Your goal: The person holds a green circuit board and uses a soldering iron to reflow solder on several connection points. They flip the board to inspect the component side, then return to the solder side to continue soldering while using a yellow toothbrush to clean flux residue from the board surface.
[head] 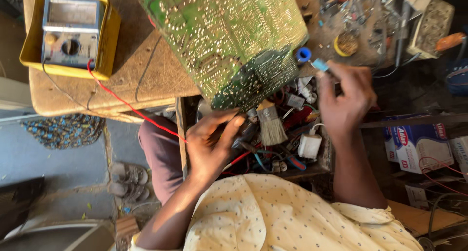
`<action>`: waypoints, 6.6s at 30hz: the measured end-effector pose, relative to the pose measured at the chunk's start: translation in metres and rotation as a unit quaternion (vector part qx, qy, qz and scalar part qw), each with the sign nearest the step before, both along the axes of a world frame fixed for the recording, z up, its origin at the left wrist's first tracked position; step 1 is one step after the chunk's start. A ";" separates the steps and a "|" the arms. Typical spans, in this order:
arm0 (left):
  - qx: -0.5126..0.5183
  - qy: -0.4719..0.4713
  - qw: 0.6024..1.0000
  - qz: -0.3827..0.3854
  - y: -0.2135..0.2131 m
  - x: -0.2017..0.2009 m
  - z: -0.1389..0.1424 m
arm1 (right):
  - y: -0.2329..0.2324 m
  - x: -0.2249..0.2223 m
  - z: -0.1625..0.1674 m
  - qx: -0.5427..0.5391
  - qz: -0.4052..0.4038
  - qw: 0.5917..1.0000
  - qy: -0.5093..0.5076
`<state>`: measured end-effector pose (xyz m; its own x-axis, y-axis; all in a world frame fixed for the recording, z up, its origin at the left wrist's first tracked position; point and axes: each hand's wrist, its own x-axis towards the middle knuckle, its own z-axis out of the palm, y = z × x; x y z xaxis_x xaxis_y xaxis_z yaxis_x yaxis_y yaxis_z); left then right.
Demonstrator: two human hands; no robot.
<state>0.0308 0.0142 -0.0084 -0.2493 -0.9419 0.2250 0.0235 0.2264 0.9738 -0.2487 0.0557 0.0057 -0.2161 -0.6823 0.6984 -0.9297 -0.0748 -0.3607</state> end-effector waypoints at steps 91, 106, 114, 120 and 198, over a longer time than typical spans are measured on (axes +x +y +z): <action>0.012 0.166 0.980 0.113 -0.087 0.036 0.028 | -0.134 -0.015 0.045 0.058 0.162 0.962 -0.211; -0.373 0.022 0.921 0.108 -0.057 0.045 0.084 | -0.144 -0.034 0.046 -0.052 0.234 0.945 -0.224; -0.462 -0.123 0.878 0.025 -0.024 0.046 0.064 | -0.138 -0.027 0.007 -0.030 0.319 0.904 -0.281; -0.545 -0.213 0.811 0.017 -0.012 0.033 0.044 | -0.117 -0.062 -0.004 -0.056 0.376 0.808 -0.449; -0.482 -0.174 0.857 0.055 -0.014 0.012 -0.047 | -0.047 -0.102 -0.056 -0.049 0.203 0.941 -0.266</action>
